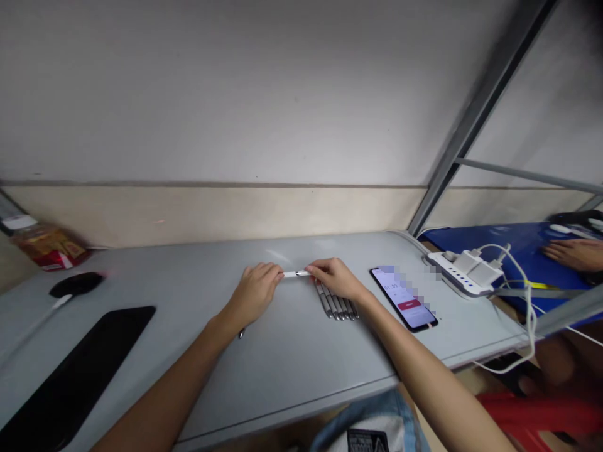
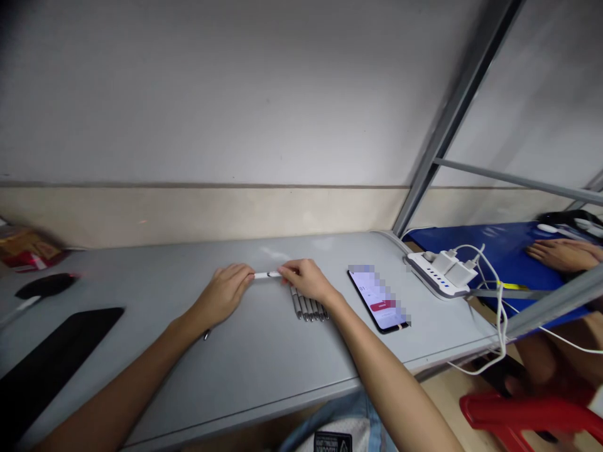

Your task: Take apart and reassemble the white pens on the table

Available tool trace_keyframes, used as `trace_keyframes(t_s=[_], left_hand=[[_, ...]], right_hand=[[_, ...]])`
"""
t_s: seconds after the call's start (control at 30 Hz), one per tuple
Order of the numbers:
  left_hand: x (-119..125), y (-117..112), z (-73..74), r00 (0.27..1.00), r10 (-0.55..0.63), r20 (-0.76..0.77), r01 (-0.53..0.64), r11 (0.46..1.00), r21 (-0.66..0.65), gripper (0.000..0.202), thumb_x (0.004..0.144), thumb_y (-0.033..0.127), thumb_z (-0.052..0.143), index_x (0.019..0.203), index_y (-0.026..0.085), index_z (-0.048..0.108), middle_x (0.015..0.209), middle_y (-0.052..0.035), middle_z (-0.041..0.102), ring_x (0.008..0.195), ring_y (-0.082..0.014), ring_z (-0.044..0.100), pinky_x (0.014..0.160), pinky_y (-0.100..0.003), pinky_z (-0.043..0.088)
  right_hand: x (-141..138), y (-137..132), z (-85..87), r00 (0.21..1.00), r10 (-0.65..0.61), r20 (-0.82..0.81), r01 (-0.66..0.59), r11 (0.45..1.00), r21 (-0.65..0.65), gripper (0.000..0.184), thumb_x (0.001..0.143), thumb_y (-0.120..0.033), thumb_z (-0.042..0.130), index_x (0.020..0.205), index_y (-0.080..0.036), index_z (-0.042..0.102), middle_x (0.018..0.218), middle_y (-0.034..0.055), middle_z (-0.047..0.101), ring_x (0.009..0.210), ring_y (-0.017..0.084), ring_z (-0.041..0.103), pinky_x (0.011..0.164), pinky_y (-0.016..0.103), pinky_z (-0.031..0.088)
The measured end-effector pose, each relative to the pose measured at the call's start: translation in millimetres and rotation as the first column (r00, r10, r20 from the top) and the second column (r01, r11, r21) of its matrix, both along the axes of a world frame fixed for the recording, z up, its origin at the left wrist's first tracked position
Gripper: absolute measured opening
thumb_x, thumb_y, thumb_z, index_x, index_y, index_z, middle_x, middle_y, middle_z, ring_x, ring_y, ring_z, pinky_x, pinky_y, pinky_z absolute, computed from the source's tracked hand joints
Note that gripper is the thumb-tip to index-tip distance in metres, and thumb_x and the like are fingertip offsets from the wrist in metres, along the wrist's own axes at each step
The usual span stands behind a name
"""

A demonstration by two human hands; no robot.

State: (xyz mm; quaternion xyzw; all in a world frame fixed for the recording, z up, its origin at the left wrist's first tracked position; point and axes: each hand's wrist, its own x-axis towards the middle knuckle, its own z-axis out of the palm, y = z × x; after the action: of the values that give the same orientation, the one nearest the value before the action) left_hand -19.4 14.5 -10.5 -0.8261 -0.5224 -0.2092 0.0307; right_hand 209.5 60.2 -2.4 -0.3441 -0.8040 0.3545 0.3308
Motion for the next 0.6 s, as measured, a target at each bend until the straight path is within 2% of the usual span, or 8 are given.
trace_keyframes(t_s=[0.07,0.13,0.27,0.37,0.5,0.6], left_hand=[[0,0,-0.5,1.000,0.011,-0.011,-0.011,1.000,0.011,0.030,0.098,0.029,0.027,0.086,0.020,0.052,0.084,-0.0022,0.061,0.082,-0.0182,0.053,0.073,-0.032,0.032],[1,-1,-0.2,1.000,0.028,-0.013,-0.028,1.000,0.009,0.031,0.098,0.030,0.027,0.083,0.020,0.052,0.079,-0.0017,0.060,0.079,-0.0179,0.053,0.072,-0.031,0.032],[4,-2,2.6,0.998,0.030,0.051,-0.029,0.999,-0.034,0.034,0.098,0.032,0.027,0.078,0.019,0.052,0.071,-0.0004,0.057,0.068,-0.0160,0.052,0.068,-0.030,0.034],[5,-2,6.3,0.991,0.028,0.129,-0.019,0.997,-0.071,0.037,0.098,0.034,0.027,0.078,0.020,0.054,0.068,-0.0001,0.057,0.064,-0.0154,0.052,0.064,-0.028,0.036],[2,-2,9.3,0.976,0.000,0.219,0.018,0.996,-0.082,0.033,0.097,0.036,0.031,0.103,0.024,0.060,0.089,-0.0012,0.068,0.080,-0.0167,0.060,0.076,-0.030,0.043],[-2,1,7.3,0.971,-0.040,0.236,0.056,0.996,-0.065,0.034,0.096,0.033,0.033,0.116,0.028,0.060,0.108,-0.0009,0.069,0.093,-0.0176,0.062,0.085,-0.031,0.044]], right_hand=[[0,-2,1.4,0.999,0.001,0.036,-0.003,0.999,0.055,0.020,0.087,-0.029,0.053,0.084,-0.015,0.068,0.068,0.0007,0.060,0.061,0.011,0.048,0.058,0.024,0.035],[-1,-2,2.4,1.000,-0.008,0.014,0.006,0.992,0.129,0.011,0.082,-0.020,0.059,0.088,-0.016,0.067,0.077,0.0015,0.063,0.068,0.012,0.052,0.061,0.023,0.037],[-2,0,0.7,0.997,-0.074,-0.016,0.075,0.952,0.297,0.017,0.075,-0.005,0.060,0.084,-0.017,0.066,0.082,0.0023,0.064,0.075,0.014,0.054,0.067,0.024,0.039],[0,3,-1.7,0.994,-0.106,-0.009,0.101,0.913,0.396,0.017,0.075,-0.003,0.060,0.082,-0.018,0.065,0.081,0.0028,0.062,0.078,0.015,0.054,0.071,0.025,0.040],[4,6,-3.5,0.988,-0.151,0.027,0.124,0.889,0.441,0.015,0.080,-0.007,0.058,0.086,-0.018,0.065,0.085,0.0045,0.063,0.079,0.016,0.055,0.071,0.026,0.041],[8,10,-3.9,0.978,-0.189,0.086,0.128,0.874,0.469,0.014,0.082,-0.009,0.058,0.090,-0.018,0.065,0.087,0.0055,0.064,0.079,0.017,0.056,0.070,0.026,0.041]])
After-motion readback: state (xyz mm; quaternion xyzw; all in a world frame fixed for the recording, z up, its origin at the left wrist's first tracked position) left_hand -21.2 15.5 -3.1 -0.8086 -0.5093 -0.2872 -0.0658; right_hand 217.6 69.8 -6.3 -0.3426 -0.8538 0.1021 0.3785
